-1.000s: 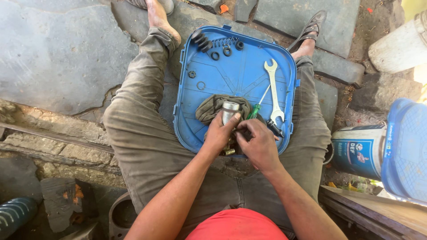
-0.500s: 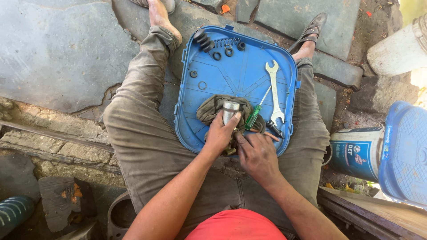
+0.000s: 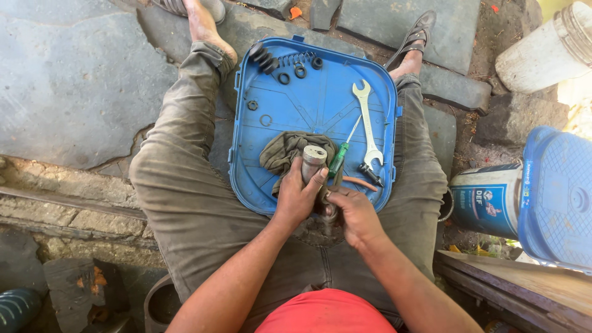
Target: The person sits on the ground and uses a screwdriver to adjust a small metallic mechanical component held in their left hand. They also use pliers to manipulate the part and a rag to wipe it. The work is performed over a blue plastic lid containing various small parts and tools.
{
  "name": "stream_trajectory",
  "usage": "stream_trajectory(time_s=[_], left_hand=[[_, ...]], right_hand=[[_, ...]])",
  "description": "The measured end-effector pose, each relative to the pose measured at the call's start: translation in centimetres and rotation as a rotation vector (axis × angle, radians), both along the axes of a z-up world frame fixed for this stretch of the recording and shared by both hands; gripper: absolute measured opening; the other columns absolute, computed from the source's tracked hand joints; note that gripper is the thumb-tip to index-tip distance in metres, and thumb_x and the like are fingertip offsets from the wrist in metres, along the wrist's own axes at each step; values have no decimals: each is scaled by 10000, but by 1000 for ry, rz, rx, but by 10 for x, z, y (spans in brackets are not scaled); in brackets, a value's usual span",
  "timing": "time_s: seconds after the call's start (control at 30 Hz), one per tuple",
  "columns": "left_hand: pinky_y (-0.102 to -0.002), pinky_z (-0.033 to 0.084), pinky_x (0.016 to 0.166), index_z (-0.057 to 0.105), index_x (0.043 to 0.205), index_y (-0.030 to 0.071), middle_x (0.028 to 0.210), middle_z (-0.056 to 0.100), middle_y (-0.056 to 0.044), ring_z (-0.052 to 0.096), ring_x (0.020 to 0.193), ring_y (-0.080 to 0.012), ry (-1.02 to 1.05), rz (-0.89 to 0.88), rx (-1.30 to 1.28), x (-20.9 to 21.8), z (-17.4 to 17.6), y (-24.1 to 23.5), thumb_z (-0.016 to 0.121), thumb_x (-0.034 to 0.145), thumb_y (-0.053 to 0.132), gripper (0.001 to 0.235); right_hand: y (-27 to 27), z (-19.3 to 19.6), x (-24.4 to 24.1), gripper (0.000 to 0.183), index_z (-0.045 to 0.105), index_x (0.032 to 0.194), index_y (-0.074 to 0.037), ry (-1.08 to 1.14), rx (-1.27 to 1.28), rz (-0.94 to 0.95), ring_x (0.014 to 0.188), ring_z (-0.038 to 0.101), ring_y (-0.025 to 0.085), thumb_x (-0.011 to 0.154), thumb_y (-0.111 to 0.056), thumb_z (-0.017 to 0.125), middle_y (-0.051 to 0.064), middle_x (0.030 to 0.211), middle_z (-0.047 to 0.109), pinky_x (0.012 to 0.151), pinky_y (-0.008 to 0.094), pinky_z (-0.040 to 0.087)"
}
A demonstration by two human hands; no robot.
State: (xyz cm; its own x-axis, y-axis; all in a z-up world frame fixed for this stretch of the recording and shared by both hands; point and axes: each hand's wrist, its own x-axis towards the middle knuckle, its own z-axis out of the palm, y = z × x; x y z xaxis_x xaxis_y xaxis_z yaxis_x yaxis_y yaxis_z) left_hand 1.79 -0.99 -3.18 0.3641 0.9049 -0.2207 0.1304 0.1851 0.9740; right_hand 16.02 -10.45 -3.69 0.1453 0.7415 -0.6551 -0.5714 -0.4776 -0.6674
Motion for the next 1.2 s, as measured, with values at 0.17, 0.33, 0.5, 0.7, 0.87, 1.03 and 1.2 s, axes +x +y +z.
stream_trajectory(time_s=[0.17, 0.33, 0.5, 0.7, 0.87, 1.03, 1.2], left_hand=[[-425, 533, 802, 554, 1117, 6, 988, 723, -181, 702, 920, -326, -19, -6, 90, -3, 9, 1, 694, 959, 398, 445], [-373, 539, 853, 579, 1205, 18, 1060, 711, -133, 667, 975, -216, -212, 50, -83, -2, -2, 5, 663, 985, 380, 433], [-338, 537, 859, 612, 1203, 15, 1060, 716, -101, 650, 972, -159, -214, 46, -126, 3, -15, 7, 664, 993, 372, 418], [-329, 544, 816, 624, 1182, 11, 997, 721, -96, 656, 903, -168, -135, -14, -110, 0, -17, 3, 684, 969, 368, 420], [-293, 514, 840, 615, 1238, 44, 1055, 684, -36, 621, 955, -124, -413, 190, -261, 4, -27, 12, 684, 979, 364, 417], [-297, 530, 592, 594, 1105, 96, 862, 634, -26, 627, 692, -135, -672, 311, -560, -15, -18, 25, 637, 978, 409, 340], [-301, 528, 480, 551, 1037, 97, 767, 582, -40, 603, 565, -145, -716, 315, -624, -20, -5, 29, 634, 975, 397, 318]], right_hand=[[0, 11, 5, 192, 730, 1041, -68, 160, -100, -52, 837, 672, 183, 930, -123, 582, 40, 921, 717, 727, 415, 532], [0, 28, 5, 165, 719, 1047, -15, -22, 140, -113, 955, 693, 208, 932, -105, 641, 88, 1030, 748, 890, 405, 566], [11, 52, 4, 225, 722, 1103, -52, -1035, 300, 254, 939, 712, 185, 879, -58, 746, 52, 1053, 749, 836, 310, 571], [32, 48, -12, 218, 629, 989, -29, -1472, 459, 527, 849, 683, 239, 826, -32, 774, 108, 903, 699, 742, 379, 537], [57, 63, 2, 134, 666, 998, -26, -875, 185, 364, 751, 676, 137, 916, -64, 765, 68, 859, 723, 683, 296, 549], [78, 89, 33, 134, 667, 1060, -49, -446, 507, 98, 988, 668, 84, 961, -107, 735, 50, 1149, 717, 883, 238, 560], [58, 77, 41, 153, 737, 998, -79, -1729, 419, 494, 988, 668, 316, 913, -197, 787, 111, 1026, 693, 862, 412, 531]])
